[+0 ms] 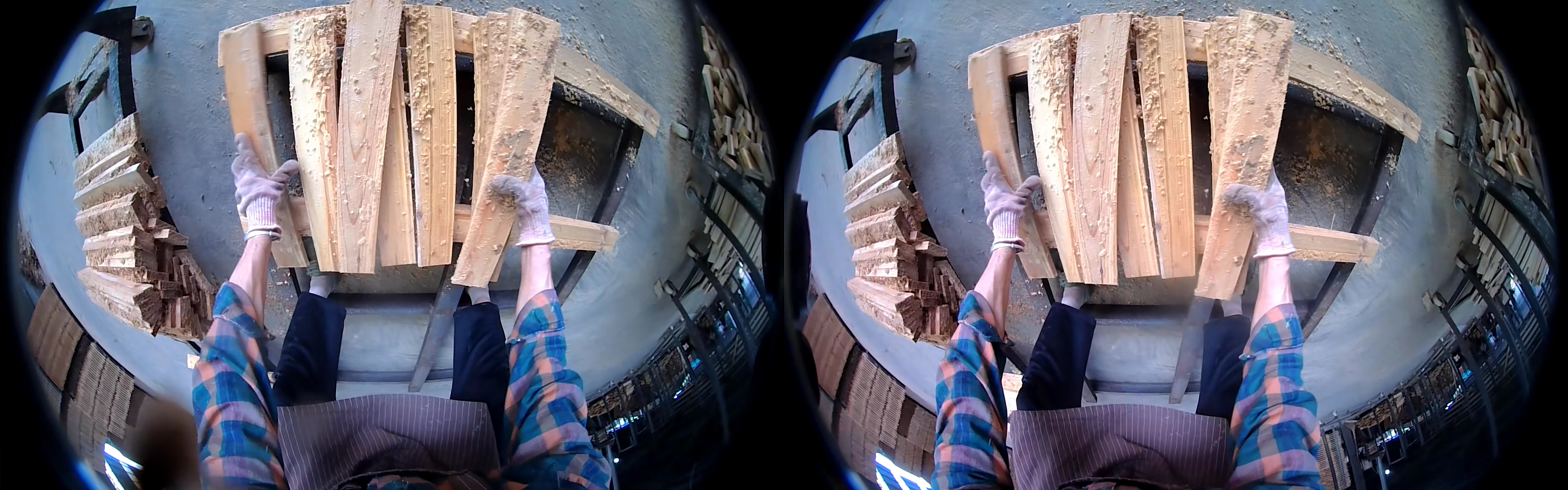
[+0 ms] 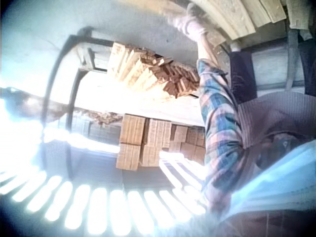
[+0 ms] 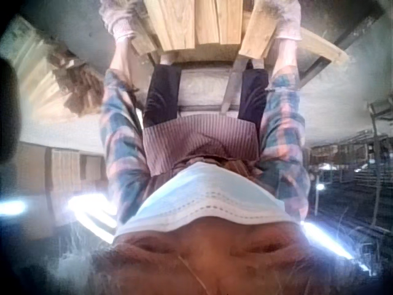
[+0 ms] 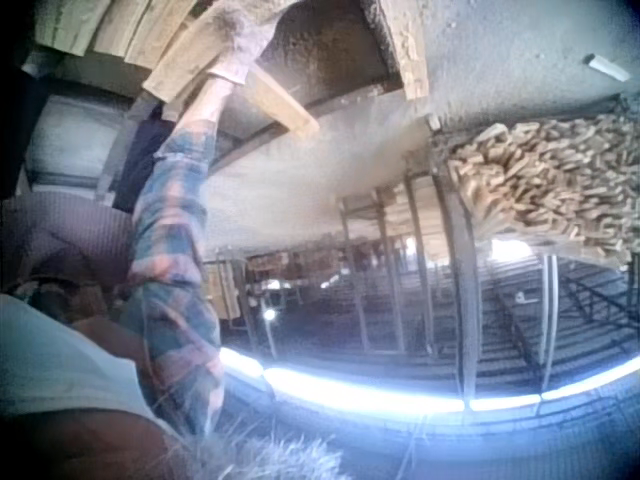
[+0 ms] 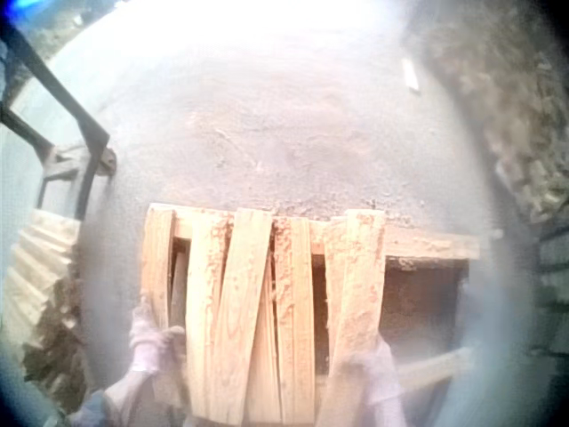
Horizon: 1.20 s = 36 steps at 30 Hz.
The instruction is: The person repeatedly picks up wooden planks from a pile and places them onto a metal rack, stacking them in neat rows. The person wears gloves and uses both hands to handle the planks, ensuring they are aligned properly on the rack.
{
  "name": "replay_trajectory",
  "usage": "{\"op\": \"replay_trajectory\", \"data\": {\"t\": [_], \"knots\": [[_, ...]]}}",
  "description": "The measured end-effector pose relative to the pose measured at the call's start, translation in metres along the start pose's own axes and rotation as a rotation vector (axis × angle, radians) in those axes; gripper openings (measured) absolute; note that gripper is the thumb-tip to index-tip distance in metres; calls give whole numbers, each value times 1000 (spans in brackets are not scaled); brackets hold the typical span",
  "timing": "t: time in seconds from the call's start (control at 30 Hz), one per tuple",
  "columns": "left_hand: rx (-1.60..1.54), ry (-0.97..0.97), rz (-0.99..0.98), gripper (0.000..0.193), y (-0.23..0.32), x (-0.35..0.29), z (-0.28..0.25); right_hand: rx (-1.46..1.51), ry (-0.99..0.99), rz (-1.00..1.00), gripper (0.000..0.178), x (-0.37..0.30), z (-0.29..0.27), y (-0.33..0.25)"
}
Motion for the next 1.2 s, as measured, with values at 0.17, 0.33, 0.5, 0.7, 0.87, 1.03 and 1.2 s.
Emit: {"op": "replay_trajectory", "data": {"t": [0.17,0.33,0.5,0.7,0.87,1.03,1.2], "knots": [[-389,106,75,91,26,-17,-94,0,-12,162,28,23,-85,34],[-241,-184,169,97,87,-53,-172,14,-76,109,26,30,-66,41],[-1085,-23,41,108,57,-46,-162,-9,-69,130,25,23,-40,25],[-1667,271,174,103,-20,-20,-128,21,-30,150,23,25,-65,44],[-1021,34,-8,105,-76,29,-47,37,-42,122,25,18,-14,40],[-1172,-177,-98,103,-60,42,30,196,10,159,35,2,44,53],[-1649,-583,-206,91,-48,50,27,69,59,149,56,-2,52,35]]}}
Point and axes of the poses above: each hand's wrist, its own x-axis towards the middle knuckle, its own z-axis out of the palm, y = z × x, the point moved 4 cm from there along x, towards the middle knuckle, and after that the axes turned 9 degrees about x, right-handed, at the moved point
